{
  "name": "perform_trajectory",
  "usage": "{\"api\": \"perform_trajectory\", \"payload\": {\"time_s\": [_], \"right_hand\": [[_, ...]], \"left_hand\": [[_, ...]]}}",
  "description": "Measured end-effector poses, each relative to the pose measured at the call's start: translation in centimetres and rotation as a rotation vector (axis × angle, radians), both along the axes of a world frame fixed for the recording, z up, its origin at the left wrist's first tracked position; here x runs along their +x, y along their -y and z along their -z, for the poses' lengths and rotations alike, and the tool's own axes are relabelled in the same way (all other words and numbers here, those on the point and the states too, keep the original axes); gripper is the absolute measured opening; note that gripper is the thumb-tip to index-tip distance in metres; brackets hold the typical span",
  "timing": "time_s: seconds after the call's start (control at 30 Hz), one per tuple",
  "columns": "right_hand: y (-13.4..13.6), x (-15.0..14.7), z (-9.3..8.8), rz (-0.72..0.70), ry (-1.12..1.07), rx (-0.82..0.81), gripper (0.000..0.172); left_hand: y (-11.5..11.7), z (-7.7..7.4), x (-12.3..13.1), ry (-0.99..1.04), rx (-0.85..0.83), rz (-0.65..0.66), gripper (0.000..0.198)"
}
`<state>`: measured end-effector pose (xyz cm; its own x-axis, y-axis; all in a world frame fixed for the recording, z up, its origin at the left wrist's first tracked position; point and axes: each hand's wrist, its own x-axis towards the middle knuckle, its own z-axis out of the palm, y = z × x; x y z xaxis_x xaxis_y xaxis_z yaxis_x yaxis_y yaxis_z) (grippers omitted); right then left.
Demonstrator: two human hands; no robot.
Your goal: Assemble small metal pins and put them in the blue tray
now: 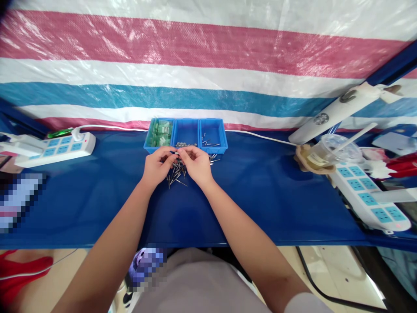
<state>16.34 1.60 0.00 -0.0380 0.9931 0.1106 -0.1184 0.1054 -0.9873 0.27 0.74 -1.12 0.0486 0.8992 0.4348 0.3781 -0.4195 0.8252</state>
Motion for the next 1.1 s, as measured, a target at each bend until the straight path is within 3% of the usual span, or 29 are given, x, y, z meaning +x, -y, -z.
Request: {"api": "perform_trajectory", "payload": {"time_s": [0.37, 0.63, 0.8, 1.1], "right_hand": [[0.05, -0.1, -0.18, 0.009, -0.038, -0.036, 0.04], [-0.02, -0.17, -0.02, -0.006, -0.053, -0.051, 0.041], [0.09, -0.21, 0.12, -0.032, -0.028, -0.022, 0.042], [-0.13, -0.02, -0.16, -0.006, -0.046, -0.029, 0.04]], "left_hand": [[0.06, 0.06, 0.02, 0.017, -0.01, 0.014, 0.029], [-0.13, 0.02, -0.08, -0.03, -0.015, -0.007, 0.018], [-0.06, -0.03, -0.14, -0.003, -0.043, 0.012, 0.026], [-0.02, 0.0, 0.01, 0.011, 0.021, 0.03, 0.026]]}}
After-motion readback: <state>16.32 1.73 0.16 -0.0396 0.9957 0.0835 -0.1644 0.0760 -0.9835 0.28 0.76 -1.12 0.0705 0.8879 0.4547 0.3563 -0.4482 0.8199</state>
